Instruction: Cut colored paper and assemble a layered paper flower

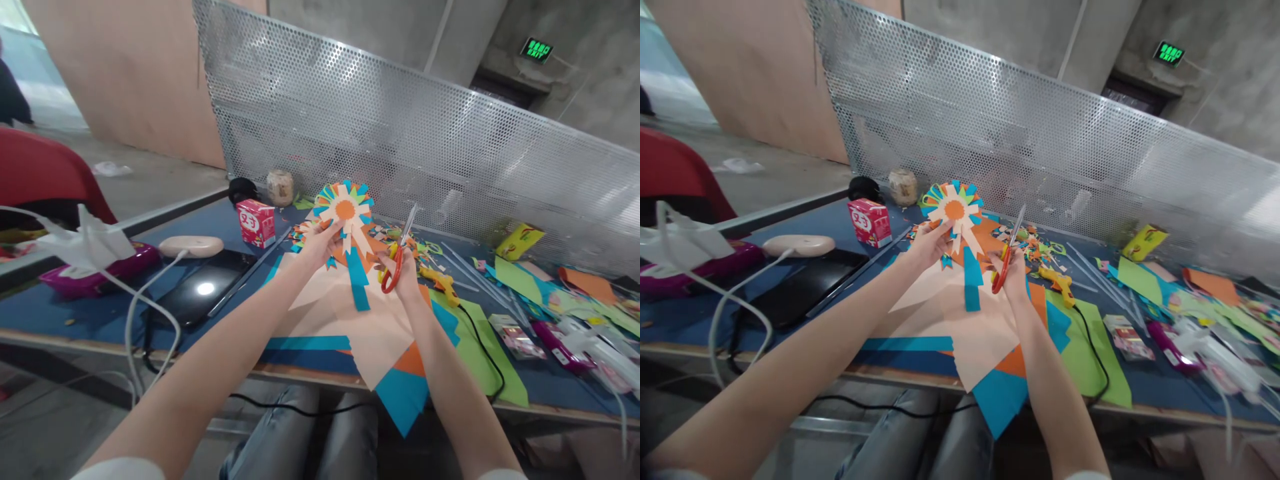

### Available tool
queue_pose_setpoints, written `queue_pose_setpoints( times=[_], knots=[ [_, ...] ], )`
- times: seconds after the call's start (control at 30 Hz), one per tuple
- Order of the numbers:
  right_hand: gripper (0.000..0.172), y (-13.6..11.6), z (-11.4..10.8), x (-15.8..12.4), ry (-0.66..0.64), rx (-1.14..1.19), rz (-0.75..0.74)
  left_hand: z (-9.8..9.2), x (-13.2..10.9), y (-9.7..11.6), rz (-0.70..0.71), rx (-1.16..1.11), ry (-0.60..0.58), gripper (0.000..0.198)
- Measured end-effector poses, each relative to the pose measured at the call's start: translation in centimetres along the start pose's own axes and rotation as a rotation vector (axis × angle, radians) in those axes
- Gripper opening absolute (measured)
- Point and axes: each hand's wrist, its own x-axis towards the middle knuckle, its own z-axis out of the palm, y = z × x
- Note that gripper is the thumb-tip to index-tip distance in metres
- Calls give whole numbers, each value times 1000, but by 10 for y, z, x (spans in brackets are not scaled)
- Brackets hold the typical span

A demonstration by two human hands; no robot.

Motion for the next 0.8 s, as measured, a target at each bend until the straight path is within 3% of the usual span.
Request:
queue_pose_setpoints(
  times=[0.13, 0.3, 0.47, 0.8],
  knots=[
    [46, 1, 1, -3, 25, -46, -32, 0, 0, 1, -3, 26, 27, 26],
    [47, 2, 6, -7, -33, -67, -22, 0, -2, -3, -23, 25, -44, 32],
    [44, -1, 7, -8, 12, -98, -45, -3, 0, -6, -38, 43, -48, 30],
    [52, -1, 7, -2, 20, -60, -1, 4, -5, 0, -42, 2, -42, 26]
  ],
)
